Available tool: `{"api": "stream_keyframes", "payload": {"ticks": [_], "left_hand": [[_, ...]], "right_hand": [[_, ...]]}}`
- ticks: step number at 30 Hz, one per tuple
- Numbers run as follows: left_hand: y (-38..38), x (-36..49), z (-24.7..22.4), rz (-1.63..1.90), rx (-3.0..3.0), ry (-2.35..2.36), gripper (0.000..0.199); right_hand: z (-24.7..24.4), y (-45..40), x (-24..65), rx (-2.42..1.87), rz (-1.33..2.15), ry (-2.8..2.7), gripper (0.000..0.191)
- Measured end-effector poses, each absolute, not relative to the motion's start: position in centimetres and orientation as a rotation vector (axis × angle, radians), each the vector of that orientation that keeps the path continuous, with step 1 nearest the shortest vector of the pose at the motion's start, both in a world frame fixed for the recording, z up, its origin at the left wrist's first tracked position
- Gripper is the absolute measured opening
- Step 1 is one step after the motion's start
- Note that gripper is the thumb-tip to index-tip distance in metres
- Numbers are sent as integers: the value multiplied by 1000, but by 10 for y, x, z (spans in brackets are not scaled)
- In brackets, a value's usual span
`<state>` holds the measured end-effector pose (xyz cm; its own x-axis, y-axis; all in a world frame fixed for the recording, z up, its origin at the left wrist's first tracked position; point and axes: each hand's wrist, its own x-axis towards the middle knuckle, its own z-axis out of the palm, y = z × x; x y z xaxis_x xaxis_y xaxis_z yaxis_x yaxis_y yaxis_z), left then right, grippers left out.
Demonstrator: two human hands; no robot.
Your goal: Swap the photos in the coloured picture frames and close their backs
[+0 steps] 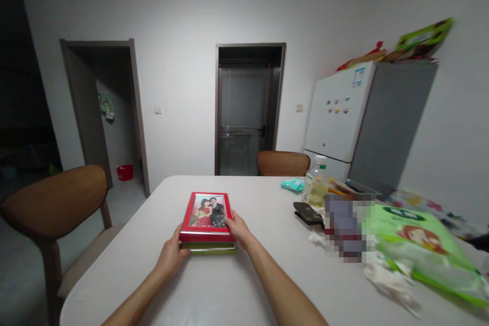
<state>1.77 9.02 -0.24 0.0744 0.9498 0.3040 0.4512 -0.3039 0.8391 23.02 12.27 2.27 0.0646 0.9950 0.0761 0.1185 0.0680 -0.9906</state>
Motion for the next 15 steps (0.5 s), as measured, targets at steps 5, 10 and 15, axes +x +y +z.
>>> {"api": "stream_keyframes", "payload": {"ticks": [5, 10, 15], "left_hand": [[92, 10, -4, 1218, 1706, 1410, 66], [92, -6, 20, 1316, 1584, 1421, 61], [65, 6, 102, 1502, 1516, 1266, 57]], "right_hand": [[24, 127, 229, -1363, 929, -1285, 37], [47, 114, 233, -1470, 684, -1229, 54], [111, 68, 188, -973, 581, -1320, 71]]}}
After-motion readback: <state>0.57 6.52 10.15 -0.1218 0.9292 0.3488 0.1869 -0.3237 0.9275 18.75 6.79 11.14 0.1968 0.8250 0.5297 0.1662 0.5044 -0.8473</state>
